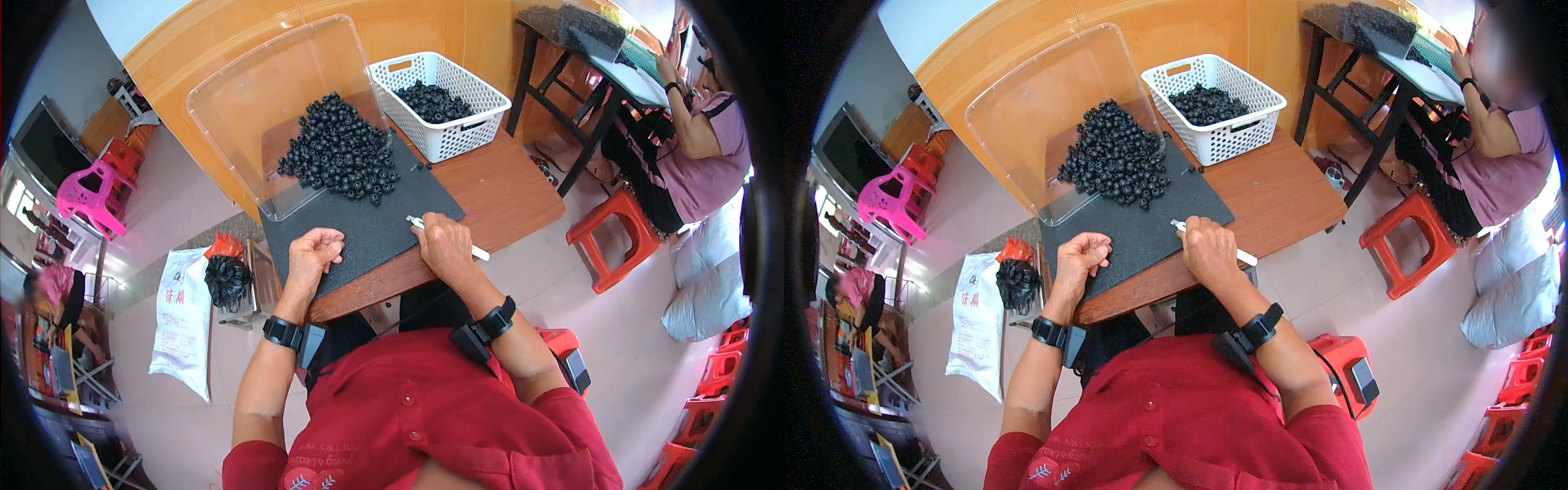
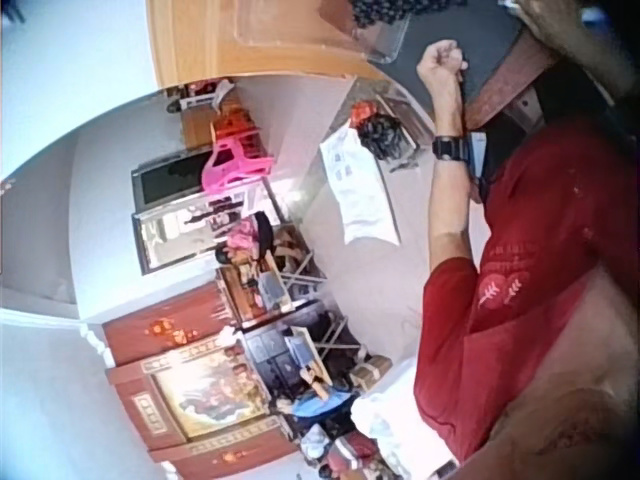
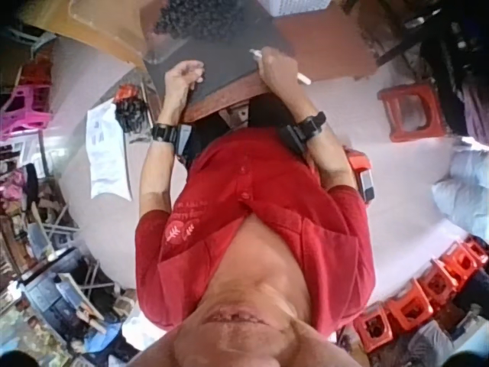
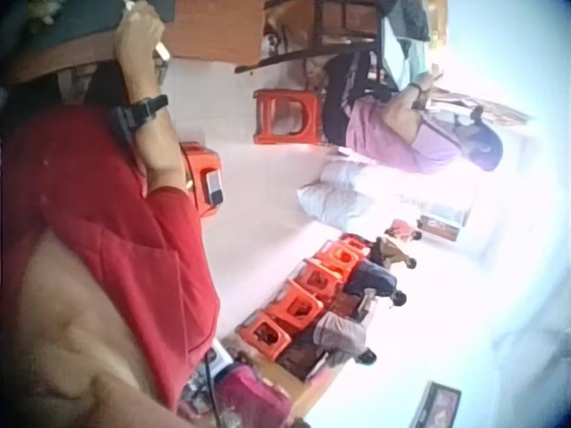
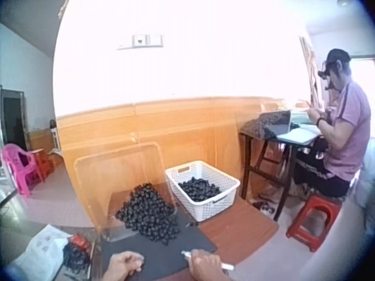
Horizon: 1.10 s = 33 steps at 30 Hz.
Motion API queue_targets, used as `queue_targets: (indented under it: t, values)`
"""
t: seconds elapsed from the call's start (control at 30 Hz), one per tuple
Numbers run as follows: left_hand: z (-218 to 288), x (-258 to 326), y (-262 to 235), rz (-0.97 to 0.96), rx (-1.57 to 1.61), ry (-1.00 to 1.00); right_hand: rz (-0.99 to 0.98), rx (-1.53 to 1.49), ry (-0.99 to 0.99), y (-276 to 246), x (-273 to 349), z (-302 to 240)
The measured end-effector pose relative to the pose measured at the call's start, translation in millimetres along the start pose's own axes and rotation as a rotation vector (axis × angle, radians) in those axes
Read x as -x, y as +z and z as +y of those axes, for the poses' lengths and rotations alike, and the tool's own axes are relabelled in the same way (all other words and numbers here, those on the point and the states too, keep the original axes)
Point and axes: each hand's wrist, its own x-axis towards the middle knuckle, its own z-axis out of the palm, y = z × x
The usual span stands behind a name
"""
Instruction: Assembling small black rubber rings onto white plastic pen-like components.
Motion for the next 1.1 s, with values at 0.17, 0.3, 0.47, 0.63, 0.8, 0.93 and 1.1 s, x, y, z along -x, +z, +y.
queue_targets:
  t: [0.17, 0.3, 0.47, 0.63, 0.8, 0.93, 1.1]
  values:
    - [9, -3, -1, -0.045, -0.009, 0.023, -0.007, 0.017, 0.004, 0, -3, 4]
    - [14, -6, -7, -0.072, 0.021, 0.005, 0.066, 0.04, -0.054, 2, -4, 4]
    - [3, -3, -12, -0.051, 0.063, 0.005, 0.13, 0.084, -0.095, 8, -3, 7]
    - [6, 4, -7, -0.03, 0.033, 0.005, 0.133, 0.049, -0.12, 11, 2, 7]
    - [6, 0, -9, -0.068, 0.028, 0.015, 0.157, 0.05, -0.122, 7, 3, 10]
    - [11, -2, -8, -0.076, 0.031, 0.011, 0.186, 0.079, -0.128, 9, 3, 9]
    - [3, -4, -13, -0.1, 0.023, 0.012, 0.127, 0.108, -0.121, 6, 8, 5]
